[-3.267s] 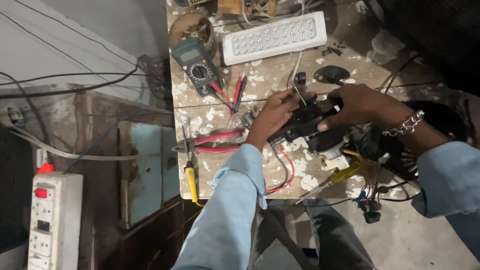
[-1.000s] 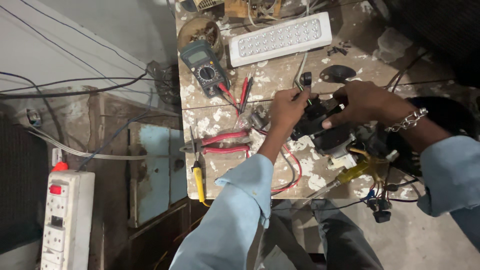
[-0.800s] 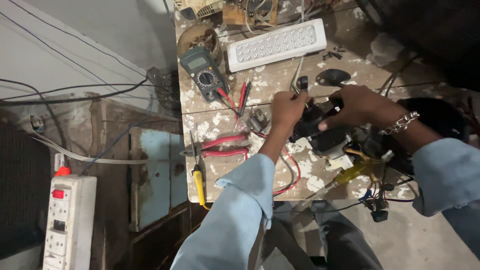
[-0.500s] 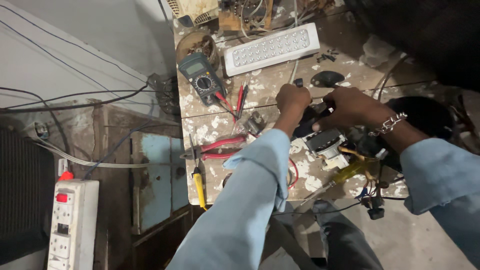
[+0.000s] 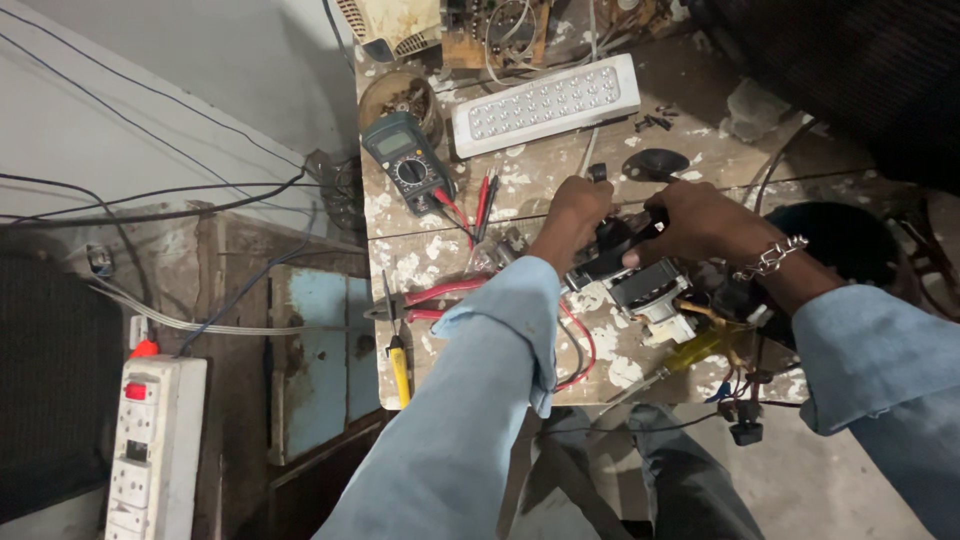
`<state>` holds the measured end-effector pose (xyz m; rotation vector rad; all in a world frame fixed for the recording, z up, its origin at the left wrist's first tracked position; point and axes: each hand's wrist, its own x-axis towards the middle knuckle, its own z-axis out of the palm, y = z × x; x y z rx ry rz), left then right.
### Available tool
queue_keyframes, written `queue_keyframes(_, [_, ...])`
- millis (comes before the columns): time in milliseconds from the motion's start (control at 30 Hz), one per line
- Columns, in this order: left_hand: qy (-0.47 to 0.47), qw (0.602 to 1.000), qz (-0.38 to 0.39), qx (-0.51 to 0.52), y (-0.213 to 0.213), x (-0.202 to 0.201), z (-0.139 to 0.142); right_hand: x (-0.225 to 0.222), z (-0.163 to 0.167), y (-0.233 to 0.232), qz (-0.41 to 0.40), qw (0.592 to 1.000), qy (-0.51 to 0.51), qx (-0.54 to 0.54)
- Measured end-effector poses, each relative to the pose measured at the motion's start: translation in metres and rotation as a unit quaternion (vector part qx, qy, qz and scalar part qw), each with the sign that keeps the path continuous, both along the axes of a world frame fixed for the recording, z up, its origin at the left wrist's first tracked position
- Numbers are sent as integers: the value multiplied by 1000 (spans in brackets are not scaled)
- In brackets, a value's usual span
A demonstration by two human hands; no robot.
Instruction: The person works at a cluttered electronics repair workbench, first handling wires and a small electronic module, then holding a black cylindrical housing and using a screwdriver to drive screws into it while steadying the part with the other hand. They continue fastening the housing and finally set the screwdriver down and reposition the module on the bench.
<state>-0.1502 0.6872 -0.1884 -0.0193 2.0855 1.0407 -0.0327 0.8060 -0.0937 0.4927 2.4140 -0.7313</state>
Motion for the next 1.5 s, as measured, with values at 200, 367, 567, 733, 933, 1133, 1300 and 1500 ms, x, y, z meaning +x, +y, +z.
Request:
queue_keyframes(200, [-7,1000,-13,23,-2,-2,-6,0,1,-1,-7,1000,-14,-1])
queue_keyframes(367, [26,999,-27,33,-9,0,-15,3,-7,2,-1,1000,19,-2])
queue_keyframes(567, [172,980,-12,100,-34,23,6,14,-2,-5,12,985,175,-2])
queue_keyframes(733, [388,905,-16,171,-53,68,67,46,38,2,-45,968,245,26])
queue_keyframes(933, [473,819,-202,254,-61,127,108,90,94,24,-56,938,330,86])
queue_keyframes(1133, [468,758,-389,236,-54,172,94,142,112,31,-60,931,335,132])
queue_keyframes(1300, [487,743,-416,193,-56,196,89,184,110,34,-88,932,339,93])
queue_keyframes(1500, [469,790,-361,160,-74,218,99,215,87,50,-121,953,273,56])
